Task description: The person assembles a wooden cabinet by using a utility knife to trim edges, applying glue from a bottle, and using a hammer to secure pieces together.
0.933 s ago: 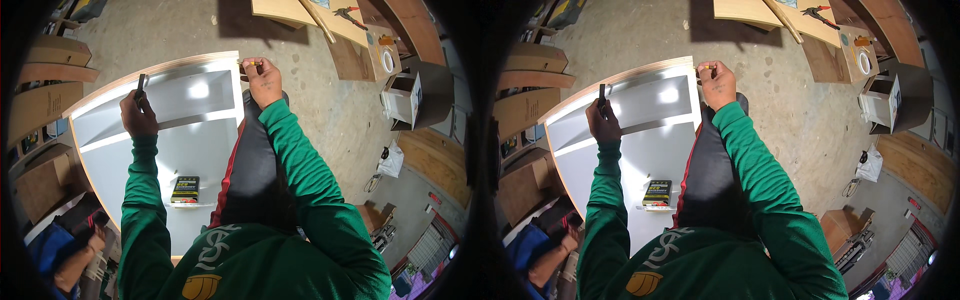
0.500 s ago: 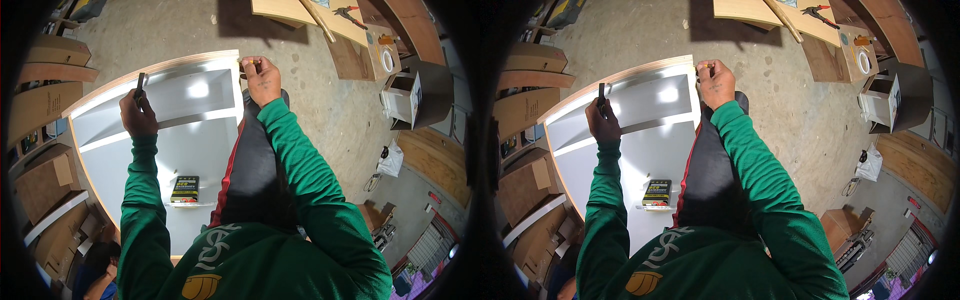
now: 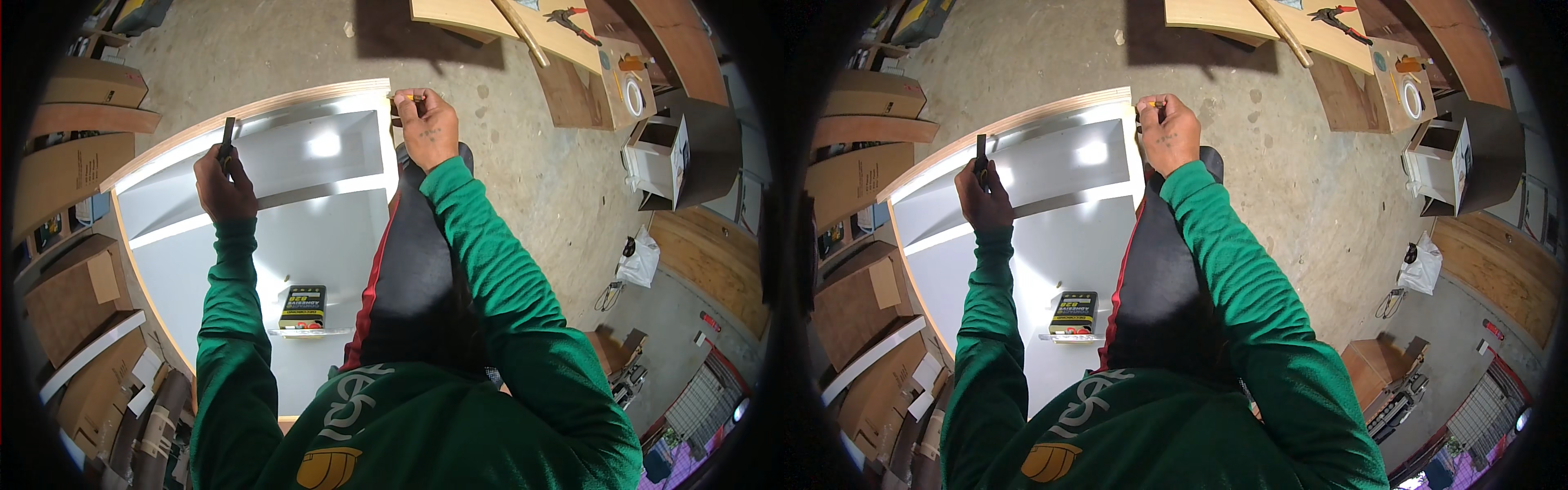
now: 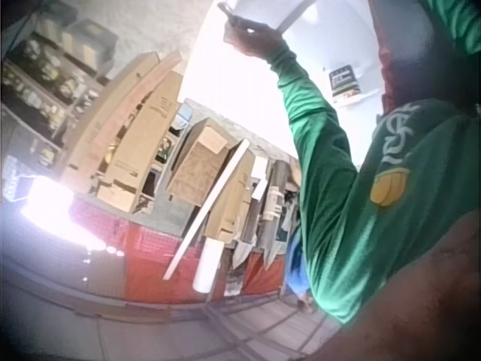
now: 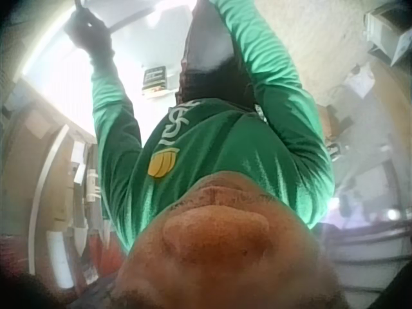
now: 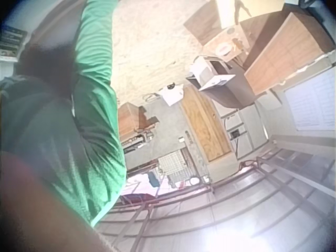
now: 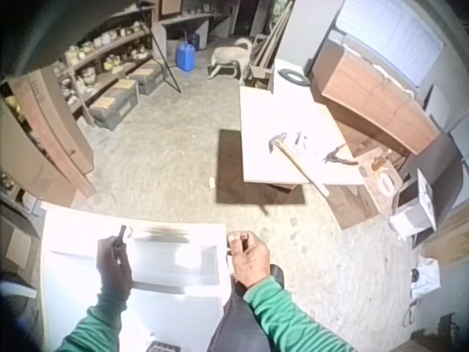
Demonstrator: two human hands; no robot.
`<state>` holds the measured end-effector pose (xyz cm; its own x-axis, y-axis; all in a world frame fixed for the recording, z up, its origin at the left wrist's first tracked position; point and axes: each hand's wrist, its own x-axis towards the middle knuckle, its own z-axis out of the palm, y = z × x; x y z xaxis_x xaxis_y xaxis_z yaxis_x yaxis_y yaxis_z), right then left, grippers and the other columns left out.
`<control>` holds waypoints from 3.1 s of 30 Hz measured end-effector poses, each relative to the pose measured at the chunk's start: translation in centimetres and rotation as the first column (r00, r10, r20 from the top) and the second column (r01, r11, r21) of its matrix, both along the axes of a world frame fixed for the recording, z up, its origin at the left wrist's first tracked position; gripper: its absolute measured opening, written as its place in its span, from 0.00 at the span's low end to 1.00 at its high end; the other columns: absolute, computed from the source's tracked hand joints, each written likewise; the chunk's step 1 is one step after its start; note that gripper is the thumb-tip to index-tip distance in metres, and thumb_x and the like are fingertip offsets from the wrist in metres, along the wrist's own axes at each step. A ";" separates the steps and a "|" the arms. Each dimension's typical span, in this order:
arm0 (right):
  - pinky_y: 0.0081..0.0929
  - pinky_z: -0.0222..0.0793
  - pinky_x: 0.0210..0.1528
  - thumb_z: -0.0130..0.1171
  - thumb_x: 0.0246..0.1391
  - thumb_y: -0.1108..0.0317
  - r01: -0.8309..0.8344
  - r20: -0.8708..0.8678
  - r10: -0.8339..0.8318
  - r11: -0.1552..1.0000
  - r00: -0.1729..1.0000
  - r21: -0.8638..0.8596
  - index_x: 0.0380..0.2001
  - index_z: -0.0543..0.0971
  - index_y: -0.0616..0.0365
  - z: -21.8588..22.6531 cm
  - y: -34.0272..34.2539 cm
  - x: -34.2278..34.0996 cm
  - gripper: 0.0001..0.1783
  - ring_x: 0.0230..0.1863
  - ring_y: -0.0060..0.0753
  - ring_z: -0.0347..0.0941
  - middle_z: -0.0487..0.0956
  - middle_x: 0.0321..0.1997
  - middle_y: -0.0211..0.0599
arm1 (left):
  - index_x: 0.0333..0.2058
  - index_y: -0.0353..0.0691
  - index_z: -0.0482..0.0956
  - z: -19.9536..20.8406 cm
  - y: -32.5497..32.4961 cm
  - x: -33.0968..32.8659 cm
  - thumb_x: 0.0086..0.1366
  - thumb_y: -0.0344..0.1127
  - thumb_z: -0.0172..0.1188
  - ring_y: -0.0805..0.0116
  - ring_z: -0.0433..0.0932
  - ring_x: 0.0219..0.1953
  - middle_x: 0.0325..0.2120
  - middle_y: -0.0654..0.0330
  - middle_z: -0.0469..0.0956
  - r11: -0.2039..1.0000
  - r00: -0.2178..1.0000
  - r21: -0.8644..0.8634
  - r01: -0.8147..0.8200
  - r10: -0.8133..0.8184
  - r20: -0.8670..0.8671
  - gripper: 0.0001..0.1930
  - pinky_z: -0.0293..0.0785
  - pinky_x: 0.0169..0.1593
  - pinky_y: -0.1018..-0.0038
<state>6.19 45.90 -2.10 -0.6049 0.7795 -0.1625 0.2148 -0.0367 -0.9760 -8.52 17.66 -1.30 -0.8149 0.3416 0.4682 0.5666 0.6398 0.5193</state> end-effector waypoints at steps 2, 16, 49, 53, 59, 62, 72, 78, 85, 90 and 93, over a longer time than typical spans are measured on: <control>0.25 0.75 0.36 0.62 0.65 0.70 0.004 0.000 -0.004 1.000 1.000 -0.005 0.38 0.84 0.64 0.0 0.0 -0.1 0.08 0.30 0.21 0.77 0.84 0.29 0.33 | 0.50 0.39 0.78 -0.2 -0.1 -0.1 0.71 0.29 0.64 0.54 0.81 0.38 0.39 0.53 0.78 1.000 1.000 0.001 -0.003 0.003 0.007 0.11 0.78 0.43 0.61; 0.26 0.75 0.35 0.64 0.64 0.69 0.014 0.009 -0.014 1.000 1.000 0.009 0.37 0.84 0.64 -0.6 0.2 -0.2 0.08 0.28 0.22 0.76 0.84 0.28 0.34 | 0.50 0.37 0.78 -0.2 -0.1 -0.1 0.71 0.29 0.65 0.54 0.80 0.38 0.39 0.52 0.78 1.000 1.000 -0.007 0.005 -0.005 -0.013 0.12 0.77 0.43 0.61; 0.20 0.73 0.36 0.68 0.61 0.69 -0.119 0.110 0.114 0.992 0.987 0.038 0.43 0.89 0.63 3.0 -1.0 1.2 0.11 0.30 0.16 0.76 0.85 0.29 0.31 | 0.52 0.38 0.77 -0.6 -1.0 -0.2 0.74 0.33 0.63 0.62 0.81 0.40 0.41 0.55 0.76 0.997 0.997 -0.080 -0.021 0.027 0.068 0.12 0.79 0.45 0.67; 0.19 0.74 0.36 0.68 0.61 0.69 -0.125 0.079 0.121 0.991 0.989 0.045 0.43 0.89 0.63 2.6 -0.9 1.3 0.11 0.31 0.16 0.77 0.85 0.29 0.31 | 0.52 0.38 0.77 -0.8 -0.9 -0.3 0.74 0.33 0.63 0.62 0.81 0.40 0.41 0.55 0.76 0.997 0.998 -0.074 -0.015 0.020 0.062 0.12 0.80 0.44 0.67; 0.19 0.74 0.36 0.67 0.61 0.69 -0.124 0.089 0.119 0.991 0.989 0.047 0.43 0.89 0.63 2.5 -0.9 1.3 0.10 0.30 0.16 0.77 0.86 0.29 0.31 | 0.52 0.38 0.77 -0.7 -0.9 -0.3 0.74 0.34 0.64 0.62 0.81 0.40 0.42 0.54 0.76 0.997 0.997 -0.074 -0.023 0.029 0.073 0.12 0.80 0.44 0.67; 0.19 0.74 0.37 0.67 0.61 0.70 -0.125 0.111 0.121 0.992 0.987 0.032 0.43 0.89 0.63 2.9 -0.9 1.2 0.10 0.31 0.16 0.77 0.86 0.30 0.30 | 0.52 0.37 0.77 -0.5 -0.8 -0.2 0.74 0.34 0.64 0.61 0.81 0.40 0.42 0.54 0.76 0.997 0.996 -0.077 -0.028 0.035 0.080 0.12 0.79 0.45 0.67; 0.18 0.74 0.36 0.67 0.60 0.71 -0.102 0.099 0.098 0.994 0.990 0.028 0.42 0.89 0.63 2.8 -1.1 1.1 0.09 0.31 0.16 0.76 0.85 0.29 0.30 | 0.48 0.41 0.78 -0.2 -0.3 -0.1 0.70 0.31 0.63 0.51 0.80 0.39 0.39 0.54 0.79 0.999 0.997 -0.016 -0.031 0.032 0.063 0.10 0.76 0.44 0.57; 0.19 0.74 0.37 0.67 0.60 0.70 -0.103 0.102 0.098 0.994 0.990 0.039 0.42 0.89 0.63 2.5 -1.0 1.1 0.10 0.31 0.16 0.77 0.86 0.29 0.31 | 0.49 0.41 0.78 -0.4 -0.5 -0.2 0.70 0.31 0.63 0.51 0.80 0.39 0.39 0.53 0.79 1.000 0.999 -0.020 -0.023 0.024 0.043 0.10 0.75 0.44 0.57; 0.20 0.75 0.37 0.67 0.60 0.70 -0.098 0.110 0.092 0.994 0.990 0.048 0.41 0.89 0.62 2.7 -1.1 1.1 0.09 0.31 0.17 0.78 0.87 0.30 0.32 | 0.49 0.41 0.78 -0.3 -0.4 -0.1 0.70 0.32 0.63 0.52 0.80 0.39 0.39 0.53 0.78 0.998 0.996 -0.027 -0.048 0.050 0.079 0.10 0.76 0.45 0.57; 0.20 0.75 0.37 0.68 0.60 0.70 -0.105 0.131 0.094 0.991 0.987 0.078 0.41 0.89 0.62 2.6 -1.0 1.1 0.09 0.31 0.17 0.78 0.86 0.30 0.31 | 0.49 0.42 0.78 -0.4 -0.4 0.0 0.70 0.31 0.63 0.52 0.80 0.39 0.39 0.53 0.78 0.999 0.998 -0.009 -0.042 0.042 0.049 0.11 0.76 0.44 0.57; 0.19 0.74 0.36 0.69 0.59 0.70 -0.096 0.113 0.087 0.992 0.990 0.077 0.41 0.89 0.63 2.3 -1.1 1.0 0.09 0.31 0.16 0.77 0.86 0.30 0.30 | 0.50 0.42 0.78 -0.4 -0.5 0.0 0.70 0.31 0.63 0.51 0.81 0.38 0.40 0.53 0.79 0.999 0.994 -0.010 -0.039 0.039 0.100 0.11 0.77 0.44 0.57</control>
